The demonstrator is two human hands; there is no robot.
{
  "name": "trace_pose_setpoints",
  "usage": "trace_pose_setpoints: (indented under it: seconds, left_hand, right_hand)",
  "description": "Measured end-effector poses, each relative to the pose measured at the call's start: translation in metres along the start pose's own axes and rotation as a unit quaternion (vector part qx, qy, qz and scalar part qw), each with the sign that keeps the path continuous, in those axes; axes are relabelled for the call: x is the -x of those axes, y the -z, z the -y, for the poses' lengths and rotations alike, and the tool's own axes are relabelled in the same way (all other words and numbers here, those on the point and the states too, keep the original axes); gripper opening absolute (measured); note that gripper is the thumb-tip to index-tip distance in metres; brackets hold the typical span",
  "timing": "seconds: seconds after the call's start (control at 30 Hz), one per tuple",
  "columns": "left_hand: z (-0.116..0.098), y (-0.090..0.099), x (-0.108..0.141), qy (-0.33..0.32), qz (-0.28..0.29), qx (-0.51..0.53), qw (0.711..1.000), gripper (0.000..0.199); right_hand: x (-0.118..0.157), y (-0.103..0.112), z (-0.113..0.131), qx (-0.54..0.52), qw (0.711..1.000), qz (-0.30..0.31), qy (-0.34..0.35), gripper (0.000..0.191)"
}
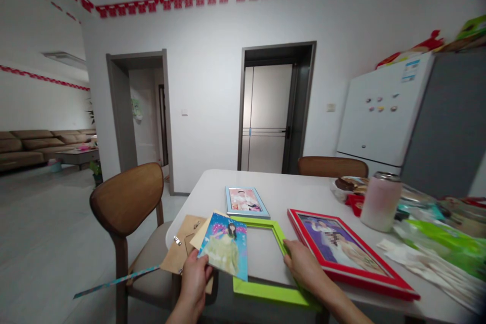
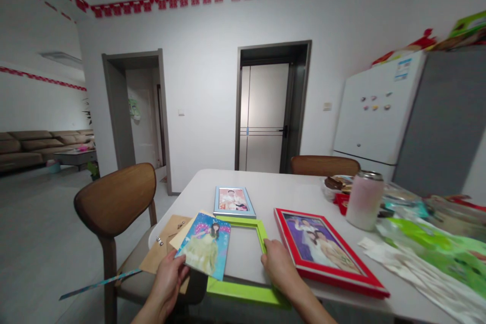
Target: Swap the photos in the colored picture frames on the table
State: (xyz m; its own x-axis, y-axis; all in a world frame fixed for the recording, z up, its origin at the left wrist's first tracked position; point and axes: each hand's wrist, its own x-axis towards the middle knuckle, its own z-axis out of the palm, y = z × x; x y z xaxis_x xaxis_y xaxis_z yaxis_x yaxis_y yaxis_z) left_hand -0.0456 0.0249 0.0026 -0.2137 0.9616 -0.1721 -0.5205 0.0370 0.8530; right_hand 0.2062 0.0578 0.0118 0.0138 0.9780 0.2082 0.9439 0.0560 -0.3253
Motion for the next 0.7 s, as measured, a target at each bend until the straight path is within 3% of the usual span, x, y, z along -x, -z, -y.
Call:
trace_pose_setpoints:
  seconds: [0.17,0.3,0.47,0.6,0.7]
  left_hand:
    - [0.003,0.001,-0.002,0.015,0.0,0.011,1.0,0.024]
    - [0.001,-0.001,0.0,0.024,-0.015,0.0,1.0,0.024]
    - [-0.001,-0.005,-0.002,0.015,-0.008,-0.011,1.0,0.024]
    - [-0.001,-0.017,-0.001,-0.076,0.051,-0.076,0.993,0.017]
    - [-0.001,-0.037,0.013,-0.196,0.069,-0.214,0.954,0.015]
  right_hand:
    - [0.015,0.0,0.017,0.011,0.999,-0.018,0.031,0.044]
    - [0.032,0.003,0.043,-0.075,0.993,0.035,0.087,0.044]
    - [0.041,-0.001,0.067,-0.172,0.976,0.054,0.124,0.043]
    - [0.03,-0.001,0.079,-0.276,0.951,0.044,0.13,0.044]
    - [0.02,0.011,0.085,-0.389,0.918,0.038,0.067,0.046]
